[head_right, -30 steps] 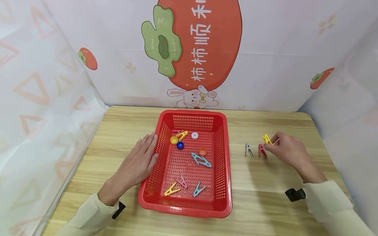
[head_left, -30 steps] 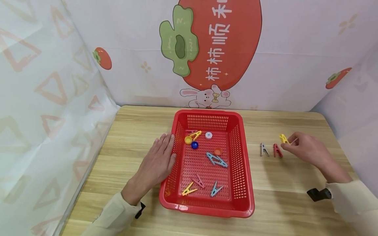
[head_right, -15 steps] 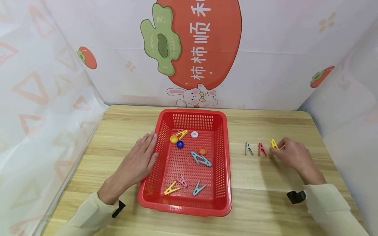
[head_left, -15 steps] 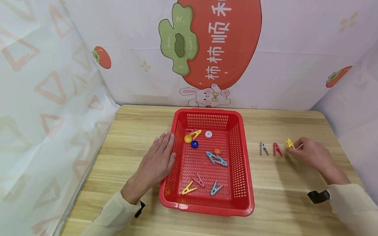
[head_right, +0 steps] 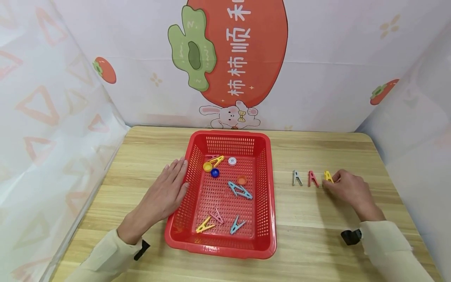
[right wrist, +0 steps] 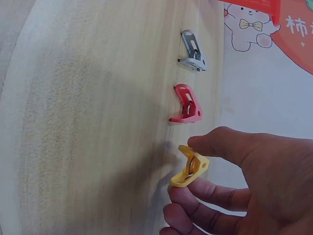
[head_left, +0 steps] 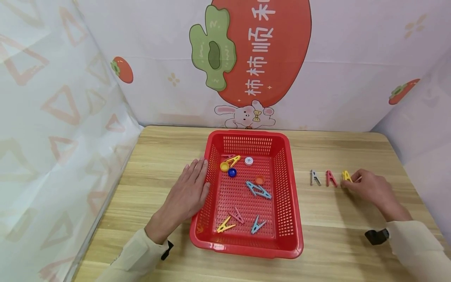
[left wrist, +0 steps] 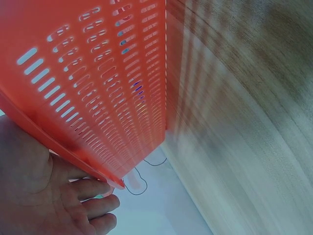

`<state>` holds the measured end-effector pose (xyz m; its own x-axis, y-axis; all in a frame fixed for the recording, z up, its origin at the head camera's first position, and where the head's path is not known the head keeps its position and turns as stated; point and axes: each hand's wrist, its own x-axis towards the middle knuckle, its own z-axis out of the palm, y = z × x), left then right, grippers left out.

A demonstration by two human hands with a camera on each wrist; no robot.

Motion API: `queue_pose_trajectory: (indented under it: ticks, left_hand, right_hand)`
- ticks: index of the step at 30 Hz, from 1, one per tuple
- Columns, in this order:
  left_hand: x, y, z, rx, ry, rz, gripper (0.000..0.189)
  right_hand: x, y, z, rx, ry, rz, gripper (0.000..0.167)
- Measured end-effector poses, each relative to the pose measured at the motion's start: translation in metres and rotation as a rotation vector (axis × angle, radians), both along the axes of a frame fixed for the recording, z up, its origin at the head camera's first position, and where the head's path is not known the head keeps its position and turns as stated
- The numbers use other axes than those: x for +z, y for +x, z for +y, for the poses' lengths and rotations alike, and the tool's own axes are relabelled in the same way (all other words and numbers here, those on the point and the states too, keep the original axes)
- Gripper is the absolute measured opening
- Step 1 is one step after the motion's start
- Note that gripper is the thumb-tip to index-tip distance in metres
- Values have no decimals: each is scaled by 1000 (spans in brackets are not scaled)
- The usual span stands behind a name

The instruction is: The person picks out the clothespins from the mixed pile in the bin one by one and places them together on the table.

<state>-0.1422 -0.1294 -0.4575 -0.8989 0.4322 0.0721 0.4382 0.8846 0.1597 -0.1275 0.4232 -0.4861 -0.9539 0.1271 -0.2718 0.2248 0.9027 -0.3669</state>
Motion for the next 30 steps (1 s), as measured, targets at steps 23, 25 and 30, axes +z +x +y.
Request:
queue_pose_trajectory:
  ticks: [23, 25, 30]
  left_hand:
    - [-1, 0, 0, 8, -5, -18, 76]
    - [-1, 0, 0, 8, -4, -19, 76]
    - [-1, 0, 0, 10, -2, -24, 76]
  right_hand:
    - [-9, -2, -4, -5, 25, 22, 47]
    - [-9, -3, -4, -6, 25, 18, 48]
    - [-8, -3, -6, -7, 23, 11, 48]
